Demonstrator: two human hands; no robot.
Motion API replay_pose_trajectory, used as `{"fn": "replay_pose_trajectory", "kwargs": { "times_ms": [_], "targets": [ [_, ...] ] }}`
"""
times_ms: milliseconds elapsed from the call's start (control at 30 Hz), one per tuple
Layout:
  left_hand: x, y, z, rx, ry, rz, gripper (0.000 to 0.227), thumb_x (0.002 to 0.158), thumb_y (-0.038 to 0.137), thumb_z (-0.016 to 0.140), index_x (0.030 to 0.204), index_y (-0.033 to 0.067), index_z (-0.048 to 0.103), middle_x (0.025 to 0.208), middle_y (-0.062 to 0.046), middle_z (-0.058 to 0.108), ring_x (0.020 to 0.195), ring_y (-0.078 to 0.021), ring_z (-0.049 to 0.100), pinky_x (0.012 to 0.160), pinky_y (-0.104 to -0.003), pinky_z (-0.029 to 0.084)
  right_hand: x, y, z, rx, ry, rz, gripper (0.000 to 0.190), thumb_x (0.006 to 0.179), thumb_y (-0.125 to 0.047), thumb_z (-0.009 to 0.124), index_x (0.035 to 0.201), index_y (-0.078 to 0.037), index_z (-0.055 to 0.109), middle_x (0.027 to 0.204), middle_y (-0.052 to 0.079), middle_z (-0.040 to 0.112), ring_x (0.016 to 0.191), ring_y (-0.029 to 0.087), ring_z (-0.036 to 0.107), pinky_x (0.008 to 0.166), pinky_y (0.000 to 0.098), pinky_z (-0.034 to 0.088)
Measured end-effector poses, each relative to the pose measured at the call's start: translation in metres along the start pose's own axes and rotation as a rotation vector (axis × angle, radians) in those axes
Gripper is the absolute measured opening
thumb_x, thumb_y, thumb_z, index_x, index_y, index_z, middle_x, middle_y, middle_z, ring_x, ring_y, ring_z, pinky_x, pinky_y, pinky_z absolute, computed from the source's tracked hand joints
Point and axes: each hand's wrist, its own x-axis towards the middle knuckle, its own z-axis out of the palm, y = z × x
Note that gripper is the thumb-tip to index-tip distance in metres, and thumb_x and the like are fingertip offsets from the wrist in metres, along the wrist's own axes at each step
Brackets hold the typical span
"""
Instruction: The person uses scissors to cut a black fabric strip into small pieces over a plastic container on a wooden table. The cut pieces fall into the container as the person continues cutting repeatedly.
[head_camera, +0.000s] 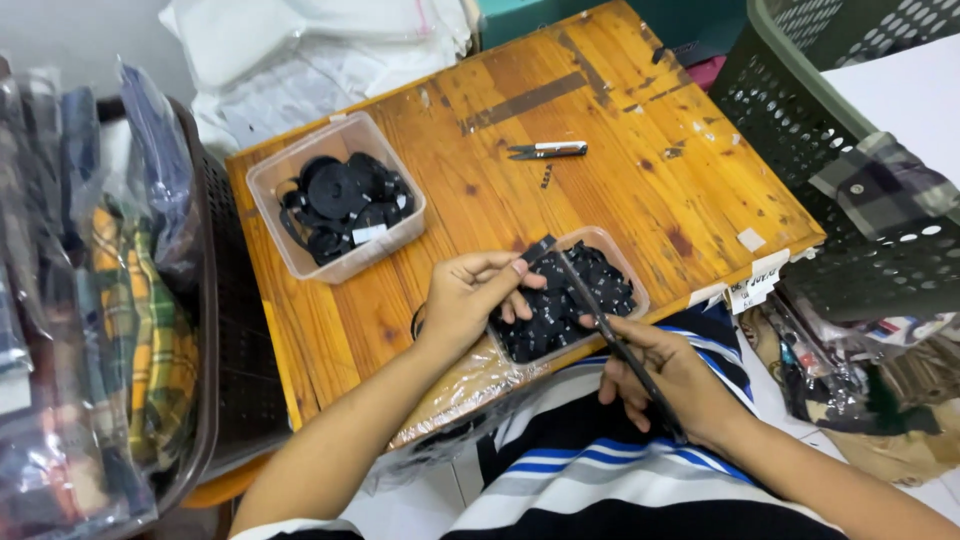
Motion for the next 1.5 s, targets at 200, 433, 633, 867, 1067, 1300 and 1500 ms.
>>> {"fn": "replay_pose_trajectory", "kwargs": {
  "times_ms": [200, 433, 633, 867, 1067, 1300, 1500],
  "targets": [
    [-0.005, -0.003, -0.003, -0.127, 0.072, -0.038, 0.020, 0.080, 0.006, 0.055, 0.092, -0.0105, 0.058, 0.077, -0.025, 0.064, 0.048, -0.0202, 0.063, 0.038, -0.020, 0.049, 0.004, 0.020, -0.016, -0.041, -0.083, -0.194, 0.039, 0.076, -0.014, 0.056, 0.112, 0.001, 0.054, 0.042, 0.016, 0.053, 0.024, 0.007, 0.036, 0.018, 0.0162, 0.030],
    [-0.022, 0.020, 0.008, -0.155, 0.065, -0.089, 0.021, 0.079, 0.006, 0.056, 0.090, -0.0116, 0.059, 0.078, -0.026, 0.064, 0.050, -0.0219, 0.064, 0.039, -0.022, 0.051, 0.007, 0.011, -0.013, -0.063, -0.230, -0.216, 0.048, 0.075, -0.029, 0.058, 0.112, 0.000, 0.054, 0.042, 0.013, 0.049, 0.022, 0.007, 0.034, 0.018, 0.0161, 0.029],
    [-0.025, 0.011, 0.011, -0.107, 0.047, -0.130, 0.022, 0.081, 0.008, 0.053, 0.090, -0.0120, 0.058, 0.081, -0.026, 0.064, 0.051, -0.0236, 0.064, 0.040, -0.024, 0.052, 0.005, 0.007, -0.009, -0.028, -0.229, -0.217, 0.055, 0.072, -0.037, 0.060, 0.112, 0.001, 0.054, 0.042, 0.012, 0.048, 0.022, 0.006, 0.034, 0.018, 0.0151, 0.028],
    [-0.027, 0.007, 0.014, -0.081, -0.008, -0.124, 0.021, 0.083, 0.009, 0.053, 0.090, -0.0108, 0.058, 0.079, -0.025, 0.064, 0.050, -0.0237, 0.063, 0.039, -0.024, 0.052, 0.008, 0.007, -0.009, -0.004, -0.264, -0.213, 0.060, 0.070, -0.040, 0.061, 0.110, 0.004, 0.054, 0.042, 0.015, 0.051, 0.022, 0.006, 0.038, 0.018, 0.0144, 0.030],
    [-0.028, 0.010, 0.014, -0.070, -0.025, -0.125, 0.022, 0.083, 0.009, 0.053, 0.091, -0.0105, 0.058, 0.080, -0.024, 0.064, 0.048, -0.0237, 0.063, 0.039, -0.024, 0.052, 0.014, 0.020, -0.020, 0.103, -0.276, -0.151, 0.063, 0.069, -0.037, 0.062, 0.111, 0.009, 0.050, 0.038, 0.014, 0.046, 0.020, 0.006, 0.034, 0.016, 0.0145, 0.030],
    [-0.027, 0.008, 0.013, -0.095, -0.032, -0.154, 0.023, 0.084, 0.009, 0.050, 0.092, -0.0105, 0.058, 0.081, -0.025, 0.064, 0.046, -0.0227, 0.062, 0.037, -0.023, 0.051, 0.015, 0.015, -0.020, 0.108, -0.294, -0.134, 0.063, 0.069, -0.037, 0.061, 0.109, 0.011, 0.050, 0.036, 0.011, 0.046, 0.020, 0.004, 0.034, 0.016, 0.0135, 0.030],
    [-0.026, 0.003, 0.011, -0.062, -0.024, -0.156, 0.022, 0.084, 0.010, 0.052, 0.090, -0.0108, 0.058, 0.078, -0.024, 0.064, 0.042, -0.0213, 0.061, 0.035, -0.022, 0.050, 0.013, 0.007, -0.016, 0.023, -0.259, -0.112, 0.062, 0.067, -0.037, 0.061, 0.107, 0.010, 0.053, 0.033, 0.011, 0.043, 0.019, 0.005, 0.032, 0.016, 0.0134, 0.028]
  ]
}}
